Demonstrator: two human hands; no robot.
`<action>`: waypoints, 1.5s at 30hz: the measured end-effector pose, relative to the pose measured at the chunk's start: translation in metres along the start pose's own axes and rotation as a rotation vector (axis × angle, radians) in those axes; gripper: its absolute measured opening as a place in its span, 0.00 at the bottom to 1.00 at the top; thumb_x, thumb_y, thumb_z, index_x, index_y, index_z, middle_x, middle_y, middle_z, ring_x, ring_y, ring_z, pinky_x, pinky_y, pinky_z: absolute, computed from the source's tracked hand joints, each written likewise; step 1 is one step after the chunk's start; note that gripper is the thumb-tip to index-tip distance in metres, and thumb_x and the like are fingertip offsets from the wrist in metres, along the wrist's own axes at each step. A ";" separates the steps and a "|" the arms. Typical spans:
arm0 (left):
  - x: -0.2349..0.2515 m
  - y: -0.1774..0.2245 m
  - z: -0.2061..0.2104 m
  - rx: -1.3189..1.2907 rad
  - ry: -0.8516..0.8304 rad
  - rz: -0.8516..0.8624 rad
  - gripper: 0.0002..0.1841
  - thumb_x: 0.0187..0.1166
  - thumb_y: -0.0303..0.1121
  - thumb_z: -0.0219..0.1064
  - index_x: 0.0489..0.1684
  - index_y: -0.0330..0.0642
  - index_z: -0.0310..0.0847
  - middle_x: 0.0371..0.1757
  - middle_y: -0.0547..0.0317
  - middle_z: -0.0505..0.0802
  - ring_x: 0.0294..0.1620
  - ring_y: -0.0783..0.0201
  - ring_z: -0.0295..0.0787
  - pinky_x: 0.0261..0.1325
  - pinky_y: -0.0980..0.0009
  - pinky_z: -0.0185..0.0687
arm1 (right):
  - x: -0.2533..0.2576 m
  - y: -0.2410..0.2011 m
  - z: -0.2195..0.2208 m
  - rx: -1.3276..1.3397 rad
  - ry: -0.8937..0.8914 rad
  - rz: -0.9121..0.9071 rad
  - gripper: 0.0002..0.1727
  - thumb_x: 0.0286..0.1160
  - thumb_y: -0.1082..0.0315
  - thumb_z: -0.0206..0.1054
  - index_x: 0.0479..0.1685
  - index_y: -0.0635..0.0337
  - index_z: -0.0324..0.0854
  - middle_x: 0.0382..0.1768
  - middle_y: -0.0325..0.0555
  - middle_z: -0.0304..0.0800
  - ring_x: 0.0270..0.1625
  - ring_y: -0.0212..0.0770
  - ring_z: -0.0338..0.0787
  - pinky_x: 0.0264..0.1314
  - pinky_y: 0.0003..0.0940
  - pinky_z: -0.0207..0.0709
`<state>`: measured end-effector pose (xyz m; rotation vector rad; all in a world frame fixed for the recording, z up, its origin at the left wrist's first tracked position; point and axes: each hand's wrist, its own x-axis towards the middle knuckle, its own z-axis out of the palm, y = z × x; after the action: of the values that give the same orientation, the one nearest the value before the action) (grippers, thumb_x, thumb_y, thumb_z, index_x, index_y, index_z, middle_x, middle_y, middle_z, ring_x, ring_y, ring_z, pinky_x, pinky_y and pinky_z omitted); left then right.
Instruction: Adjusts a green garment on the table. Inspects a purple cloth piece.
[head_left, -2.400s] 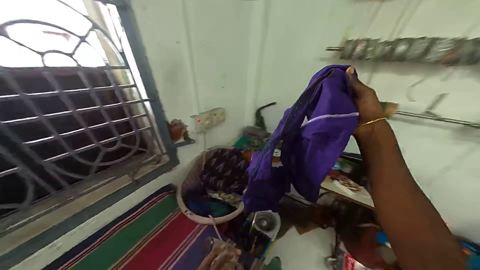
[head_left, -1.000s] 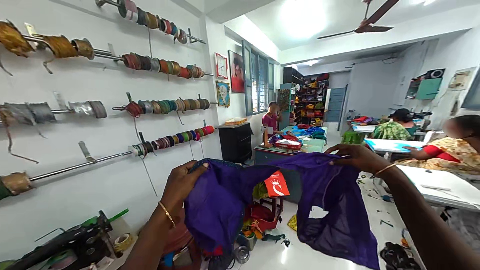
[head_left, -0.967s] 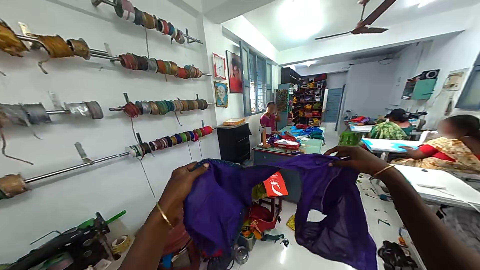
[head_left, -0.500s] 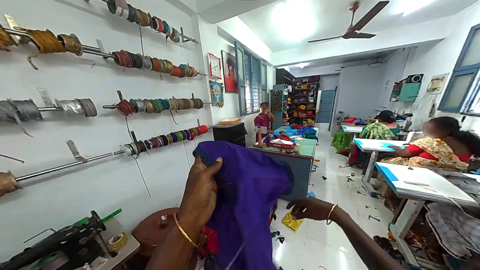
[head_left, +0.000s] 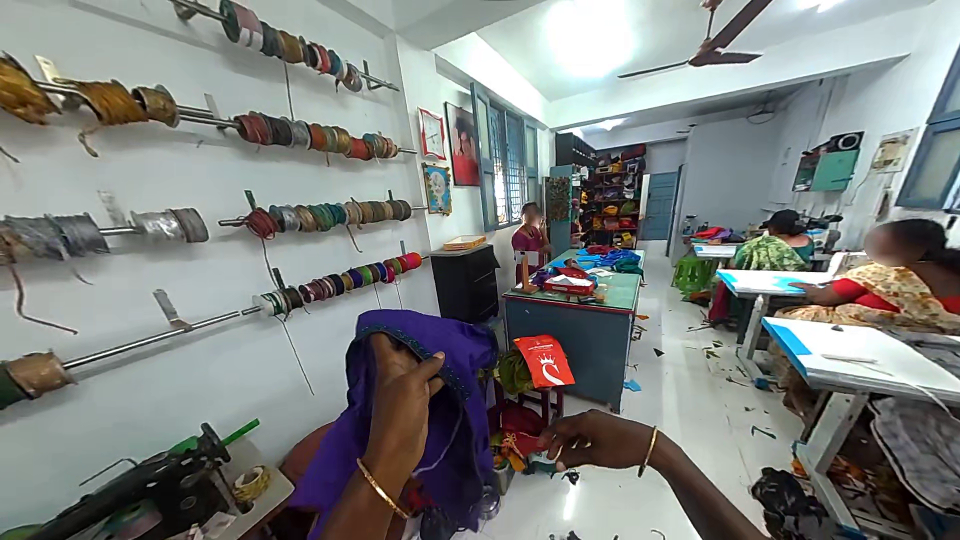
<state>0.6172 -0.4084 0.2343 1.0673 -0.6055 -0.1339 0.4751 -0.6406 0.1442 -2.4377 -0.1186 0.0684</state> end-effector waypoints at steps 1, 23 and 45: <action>0.000 -0.001 -0.002 0.017 0.008 0.039 0.43 0.80 0.13 0.57 0.92 0.54 0.38 0.83 0.48 0.69 0.74 0.54 0.78 0.66 0.54 0.82 | 0.001 -0.004 0.002 -0.002 -0.009 -0.006 0.23 0.84 0.66 0.66 0.73 0.69 0.77 0.59 0.61 0.90 0.59 0.51 0.91 0.66 0.46 0.80; -0.038 -0.013 -0.018 0.008 -0.101 0.063 0.44 0.73 0.12 0.62 0.91 0.46 0.46 0.69 0.52 0.85 0.60 0.65 0.91 0.56 0.69 0.91 | 0.016 -0.002 0.025 0.263 0.390 -0.036 0.49 0.74 0.58 0.74 0.91 0.70 0.51 0.83 0.66 0.68 0.83 0.55 0.72 0.84 0.46 0.68; -0.049 -0.039 -0.061 0.119 -0.132 -0.220 0.21 0.82 0.19 0.63 0.73 0.39 0.71 0.46 0.51 0.94 0.42 0.63 0.94 0.44 0.69 0.91 | 0.005 -0.030 0.045 0.866 0.788 -0.146 0.21 0.92 0.66 0.48 0.78 0.49 0.73 0.54 0.35 0.91 0.53 0.28 0.90 0.59 0.28 0.85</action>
<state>0.6156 -0.3610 0.1610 1.2465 -0.6192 -0.3665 0.4741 -0.5886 0.1293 -1.4465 0.0794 -0.7422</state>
